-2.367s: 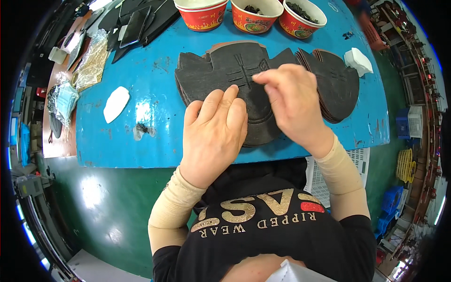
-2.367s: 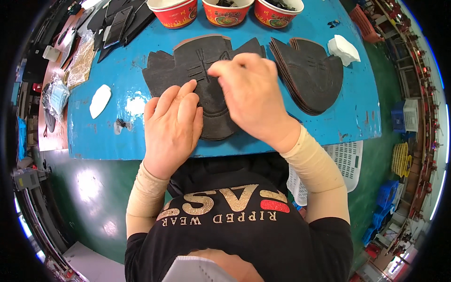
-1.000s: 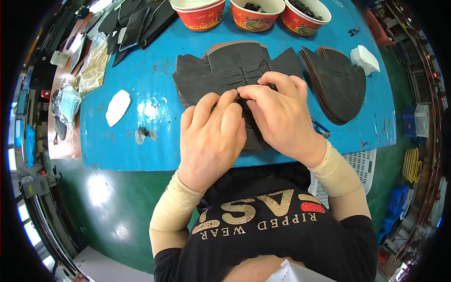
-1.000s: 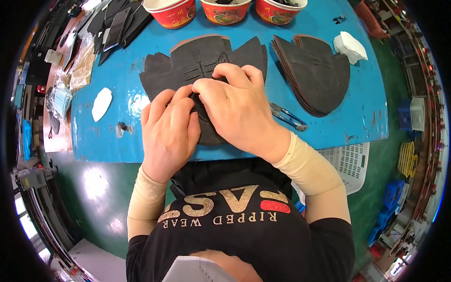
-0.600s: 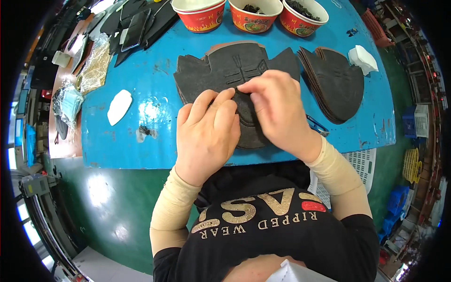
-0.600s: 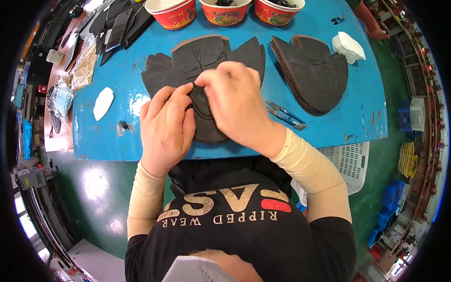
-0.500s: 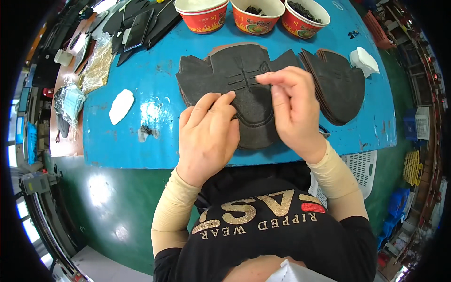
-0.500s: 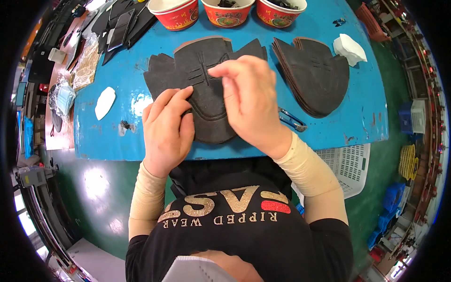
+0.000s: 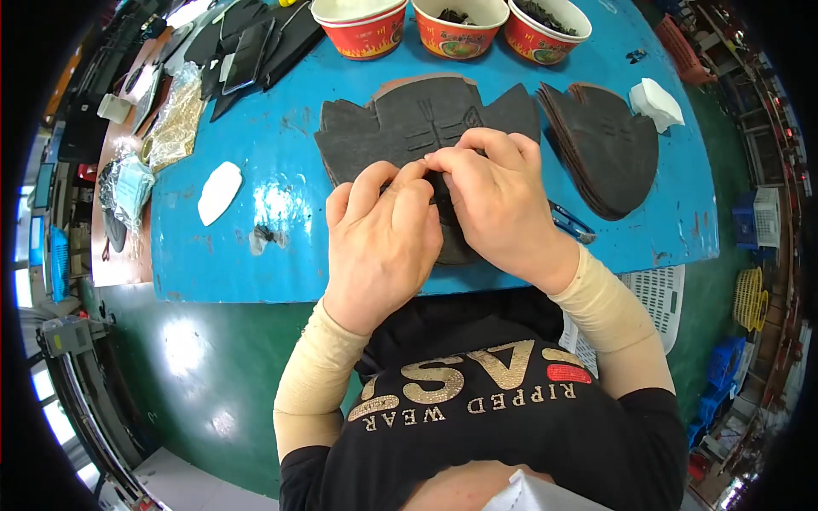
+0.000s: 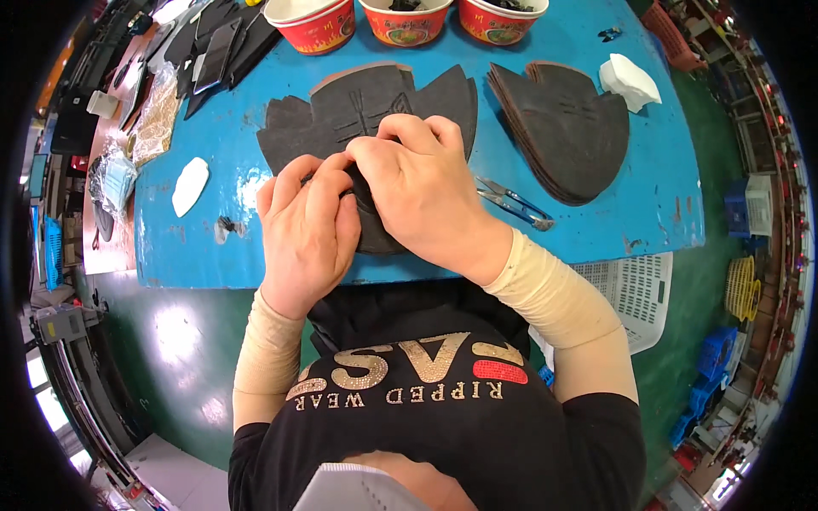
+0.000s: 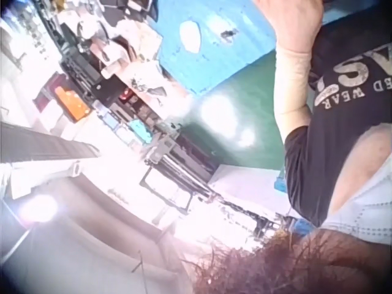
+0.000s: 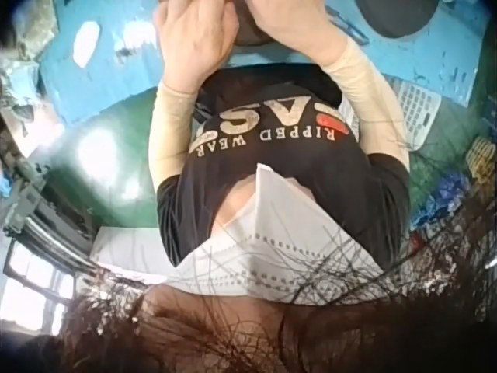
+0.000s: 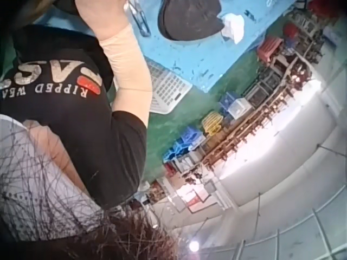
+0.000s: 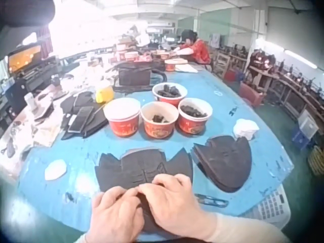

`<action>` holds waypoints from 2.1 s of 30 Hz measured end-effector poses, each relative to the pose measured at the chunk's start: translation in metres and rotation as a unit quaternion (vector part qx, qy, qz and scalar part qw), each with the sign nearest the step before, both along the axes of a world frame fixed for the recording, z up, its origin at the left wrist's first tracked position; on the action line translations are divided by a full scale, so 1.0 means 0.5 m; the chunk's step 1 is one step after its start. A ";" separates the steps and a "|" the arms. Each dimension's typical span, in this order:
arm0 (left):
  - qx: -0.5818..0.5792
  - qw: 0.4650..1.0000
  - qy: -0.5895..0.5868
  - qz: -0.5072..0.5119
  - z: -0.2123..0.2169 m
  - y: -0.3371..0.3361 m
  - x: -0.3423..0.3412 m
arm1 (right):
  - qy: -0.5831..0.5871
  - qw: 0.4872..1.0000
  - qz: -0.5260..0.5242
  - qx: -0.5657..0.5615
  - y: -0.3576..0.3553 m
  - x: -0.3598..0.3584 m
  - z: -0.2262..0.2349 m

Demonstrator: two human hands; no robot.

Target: The person trims small components with snips, then attaches them to black shoe uppers by hand.

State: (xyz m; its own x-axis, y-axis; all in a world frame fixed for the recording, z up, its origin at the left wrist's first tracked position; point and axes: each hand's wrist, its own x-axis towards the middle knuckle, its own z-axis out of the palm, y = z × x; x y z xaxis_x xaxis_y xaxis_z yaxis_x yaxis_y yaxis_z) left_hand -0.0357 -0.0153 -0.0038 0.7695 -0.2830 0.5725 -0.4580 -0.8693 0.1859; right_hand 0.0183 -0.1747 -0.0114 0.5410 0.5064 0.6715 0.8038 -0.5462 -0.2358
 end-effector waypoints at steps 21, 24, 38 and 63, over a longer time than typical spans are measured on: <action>-0.075 0.997 0.020 -0.030 -0.015 -0.009 -0.025 | 0.030 0.999 0.026 -0.029 -0.053 0.040 0.004; -0.075 0.997 0.020 -0.026 -0.017 -0.012 -0.026 | 0.039 0.997 0.039 -0.052 -0.062 0.047 0.007; -0.087 0.996 0.033 -0.019 -0.015 -0.007 -0.039 | 0.296 0.927 0.059 0.222 -0.066 0.045 -0.006; -0.441 0.895 0.021 -0.062 -0.090 0.059 -0.108 | 0.162 0.956 -0.055 0.237 -0.130 0.034 0.025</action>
